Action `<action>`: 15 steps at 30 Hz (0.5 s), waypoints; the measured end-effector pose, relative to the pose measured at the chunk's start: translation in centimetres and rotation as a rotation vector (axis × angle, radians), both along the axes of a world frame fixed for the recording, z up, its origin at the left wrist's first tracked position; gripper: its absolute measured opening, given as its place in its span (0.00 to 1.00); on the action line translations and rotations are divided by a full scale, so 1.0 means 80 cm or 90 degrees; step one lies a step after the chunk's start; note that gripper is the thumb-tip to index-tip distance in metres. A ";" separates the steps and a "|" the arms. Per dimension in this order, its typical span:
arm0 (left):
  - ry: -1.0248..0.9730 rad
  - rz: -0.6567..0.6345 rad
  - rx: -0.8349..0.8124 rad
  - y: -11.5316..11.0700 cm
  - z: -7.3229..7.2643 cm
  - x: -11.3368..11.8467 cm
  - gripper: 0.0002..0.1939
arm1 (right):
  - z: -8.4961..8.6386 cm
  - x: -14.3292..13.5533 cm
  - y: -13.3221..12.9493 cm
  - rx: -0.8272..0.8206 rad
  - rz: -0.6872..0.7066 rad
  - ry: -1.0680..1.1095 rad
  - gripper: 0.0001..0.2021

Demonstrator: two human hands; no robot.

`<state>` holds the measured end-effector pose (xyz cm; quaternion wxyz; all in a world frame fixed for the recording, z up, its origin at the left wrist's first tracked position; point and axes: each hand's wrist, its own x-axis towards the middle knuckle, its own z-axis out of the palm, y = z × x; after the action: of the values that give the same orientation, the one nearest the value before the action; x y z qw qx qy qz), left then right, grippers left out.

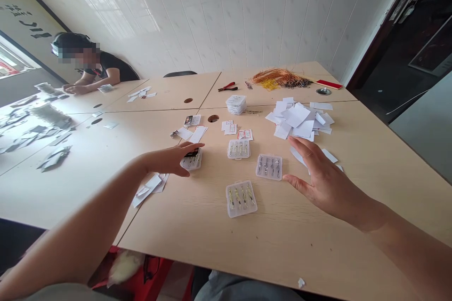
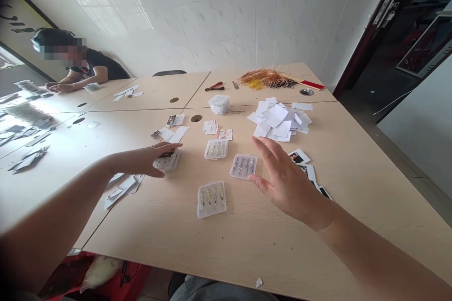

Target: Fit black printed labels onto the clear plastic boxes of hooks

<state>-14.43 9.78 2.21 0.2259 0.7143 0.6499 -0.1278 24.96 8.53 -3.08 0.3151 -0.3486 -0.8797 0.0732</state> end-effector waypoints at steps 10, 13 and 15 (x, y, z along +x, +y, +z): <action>0.004 0.095 0.125 0.030 -0.001 -0.005 0.45 | 0.003 0.001 -0.003 0.007 -0.019 -0.025 0.34; 0.018 0.179 0.231 0.060 0.007 -0.018 0.43 | 0.003 -0.001 -0.003 0.008 -0.019 -0.035 0.35; 0.017 0.208 0.279 0.082 0.010 -0.029 0.42 | 0.003 -0.001 -0.003 0.008 -0.013 -0.036 0.35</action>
<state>-16.74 16.32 3.05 0.0746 0.6302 0.7715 0.0447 24.90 8.33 -2.88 0.2930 -0.3575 -0.8851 0.0549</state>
